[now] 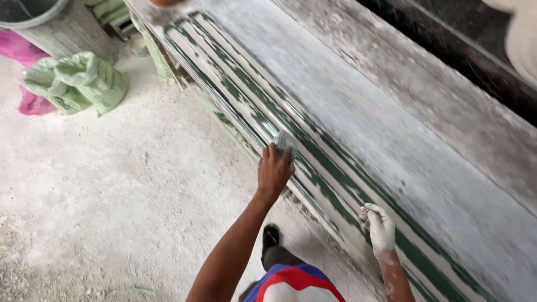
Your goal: The person mixes a white plaster-like substance in a bowl, then uses a trowel to apply it onto a green corrugated metal sheet. The person repeatedly scoops material and spreads it along the sheet's ridges.
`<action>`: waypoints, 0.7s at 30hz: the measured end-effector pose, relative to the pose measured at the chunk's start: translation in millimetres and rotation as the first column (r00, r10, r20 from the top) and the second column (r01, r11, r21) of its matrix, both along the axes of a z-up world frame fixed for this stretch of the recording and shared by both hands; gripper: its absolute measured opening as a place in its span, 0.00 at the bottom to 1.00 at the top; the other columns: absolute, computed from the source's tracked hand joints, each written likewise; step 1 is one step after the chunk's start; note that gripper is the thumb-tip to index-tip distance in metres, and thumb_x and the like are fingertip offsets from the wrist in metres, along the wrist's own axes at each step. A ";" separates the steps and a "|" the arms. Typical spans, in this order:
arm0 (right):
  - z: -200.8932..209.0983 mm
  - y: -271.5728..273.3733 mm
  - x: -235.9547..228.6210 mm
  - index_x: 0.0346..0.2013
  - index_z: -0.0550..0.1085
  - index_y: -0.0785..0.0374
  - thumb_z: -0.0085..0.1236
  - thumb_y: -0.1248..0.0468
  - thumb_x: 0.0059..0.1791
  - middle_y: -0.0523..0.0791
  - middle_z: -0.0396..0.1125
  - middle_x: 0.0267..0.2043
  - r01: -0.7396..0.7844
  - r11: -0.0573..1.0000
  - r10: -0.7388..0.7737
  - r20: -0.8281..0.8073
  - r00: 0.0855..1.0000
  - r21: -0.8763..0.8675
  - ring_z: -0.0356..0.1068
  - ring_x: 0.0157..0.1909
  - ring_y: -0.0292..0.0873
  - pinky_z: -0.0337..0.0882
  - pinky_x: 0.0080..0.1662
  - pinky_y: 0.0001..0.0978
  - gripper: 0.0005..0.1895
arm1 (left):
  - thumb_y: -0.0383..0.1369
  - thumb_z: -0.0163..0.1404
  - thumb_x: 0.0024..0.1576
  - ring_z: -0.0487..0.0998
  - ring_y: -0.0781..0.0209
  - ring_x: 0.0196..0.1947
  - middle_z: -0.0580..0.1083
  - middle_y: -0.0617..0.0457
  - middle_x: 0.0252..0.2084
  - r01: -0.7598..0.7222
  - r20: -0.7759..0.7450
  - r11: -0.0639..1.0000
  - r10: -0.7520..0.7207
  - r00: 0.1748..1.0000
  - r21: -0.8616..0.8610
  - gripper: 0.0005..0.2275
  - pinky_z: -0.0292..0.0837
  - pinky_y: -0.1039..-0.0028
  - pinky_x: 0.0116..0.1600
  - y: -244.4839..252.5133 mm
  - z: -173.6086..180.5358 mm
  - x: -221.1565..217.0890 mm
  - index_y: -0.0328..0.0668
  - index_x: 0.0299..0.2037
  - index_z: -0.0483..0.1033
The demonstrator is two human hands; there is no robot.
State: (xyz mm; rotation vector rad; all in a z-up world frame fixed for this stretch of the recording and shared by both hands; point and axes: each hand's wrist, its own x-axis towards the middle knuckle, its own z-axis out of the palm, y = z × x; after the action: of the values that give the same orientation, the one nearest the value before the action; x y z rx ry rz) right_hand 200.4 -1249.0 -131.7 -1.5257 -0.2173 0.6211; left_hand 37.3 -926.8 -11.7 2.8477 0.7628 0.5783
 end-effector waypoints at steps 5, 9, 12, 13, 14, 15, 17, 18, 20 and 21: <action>14.6 150.6 26.8 0.51 0.74 0.68 0.45 0.69 0.58 0.44 0.72 0.48 -0.114 0.993 0.117 0.174 0.978 -0.030 0.70 0.45 0.35 0.69 0.43 0.26 0.11 | 0.31 0.56 0.61 0.77 0.46 0.46 0.68 0.35 0.57 -0.087 -0.105 0.976 0.067 0.992 -0.200 0.15 0.84 0.63 0.40 128.1 7.4 -4.5 0.47 0.58 0.75; 34.4 258.1 50.6 0.56 0.71 0.67 0.49 0.64 0.56 0.52 0.70 0.54 -0.051 0.978 0.170 0.621 0.765 -0.204 0.70 0.55 0.48 0.69 0.56 0.37 0.16 | 0.34 0.61 0.51 0.74 0.41 0.48 0.68 0.34 0.54 -0.061 0.067 0.990 0.069 0.995 -0.128 0.21 0.83 0.60 0.39 241.4 21.6 2.9 0.50 0.56 0.76; 44.4 329.0 61.7 0.64 0.65 0.69 0.53 0.60 0.53 0.62 0.63 0.63 0.069 0.914 0.315 0.806 0.501 -0.400 0.63 0.64 0.63 0.63 0.63 0.51 0.26 | 0.36 0.62 0.51 0.73 0.41 0.49 0.69 0.34 0.55 -0.055 0.116 0.997 0.061 0.991 -0.049 0.21 0.82 0.59 0.42 319.3 26.4 12.5 0.50 0.56 0.77; 48.1 357.7 65.8 0.66 0.63 0.70 0.54 0.59 0.52 0.65 0.59 0.66 0.060 0.900 0.365 0.821 0.439 -0.432 0.59 0.68 0.67 0.61 0.65 0.54 0.30 | 0.35 0.62 0.52 0.73 0.40 0.50 0.68 0.33 0.55 -0.125 0.160 0.990 0.134 0.978 -0.068 0.22 0.82 0.59 0.42 354.3 31.2 18.5 0.48 0.58 0.77; 52.6 384.9 61.5 0.67 0.60 0.70 0.54 0.58 0.51 0.68 0.55 0.69 0.055 0.882 0.415 0.826 0.382 -0.469 0.55 0.71 0.71 0.58 0.67 0.56 0.33 | 0.35 0.62 0.52 0.73 0.39 0.51 0.68 0.32 0.55 -0.188 0.194 0.978 0.203 0.960 -0.093 0.23 0.81 0.59 0.42 387.1 36.3 19.7 0.45 0.60 0.76; 55.7 413.2 51.0 0.68 0.59 0.70 0.54 0.57 0.51 0.68 0.53 0.70 0.056 0.857 0.453 0.803 0.388 -0.512 0.54 0.71 0.71 0.57 0.67 0.56 0.34 | 0.38 0.63 0.48 0.73 0.38 0.51 0.68 0.31 0.54 -0.057 0.169 0.995 0.070 0.983 -0.084 0.24 0.81 0.57 0.42 402.8 37.9 19.9 0.48 0.56 0.78; 63.4 489.9 58.2 0.69 0.56 0.68 0.54 0.56 0.49 0.68 0.50 0.72 0.078 0.820 0.508 0.783 0.359 -0.567 0.52 0.72 0.71 0.57 0.67 0.56 0.37 | 0.43 0.65 0.38 0.72 0.34 0.50 0.69 0.30 0.53 0.205 0.163 0.978 -0.196 0.967 -0.040 0.24 0.79 0.52 0.42 441.1 41.3 47.0 0.52 0.48 0.81; 69.8 524.0 58.1 0.71 0.54 0.68 0.53 0.55 0.50 0.68 0.49 0.72 0.003 0.810 0.537 0.743 0.400 -0.587 0.52 0.72 0.69 0.56 0.68 0.55 0.38 | 0.41 0.63 0.44 0.73 0.36 0.50 0.68 0.30 0.54 0.135 0.131 0.981 -0.118 0.984 -0.136 0.23 0.79 0.53 0.41 472.5 43.2 49.3 0.49 0.51 0.80; 78.8 589.5 60.9 0.73 0.50 0.69 0.49 0.53 0.52 0.67 0.49 0.73 -0.139 0.786 0.586 0.654 0.479 -0.603 0.51 0.73 0.66 0.55 0.70 0.54 0.40 | 0.36 0.61 0.54 0.73 0.40 0.48 0.67 0.30 0.56 -0.002 0.041 0.951 0.016 0.999 -0.309 0.20 0.79 0.56 0.40 541.4 44.3 53.8 0.44 0.58 0.77; 81.0 615.1 58.6 0.73 0.49 0.69 0.49 0.52 0.51 0.67 0.46 0.74 -0.139 0.742 0.641 0.634 0.432 -0.655 0.48 0.74 0.67 0.51 0.70 0.55 0.41 | 0.36 0.62 0.51 0.74 0.41 0.50 0.68 0.33 0.54 0.102 0.044 0.953 -0.094 0.995 -0.285 0.20 0.78 0.56 0.44 560.8 42.0 51.1 0.44 0.55 0.79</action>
State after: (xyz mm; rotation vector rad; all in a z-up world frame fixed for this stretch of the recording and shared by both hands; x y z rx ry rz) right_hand 259.0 -634.0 -50.7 -2.2628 -1.3314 0.2428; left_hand 88.4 -366.0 30.3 2.5864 0.6371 0.4528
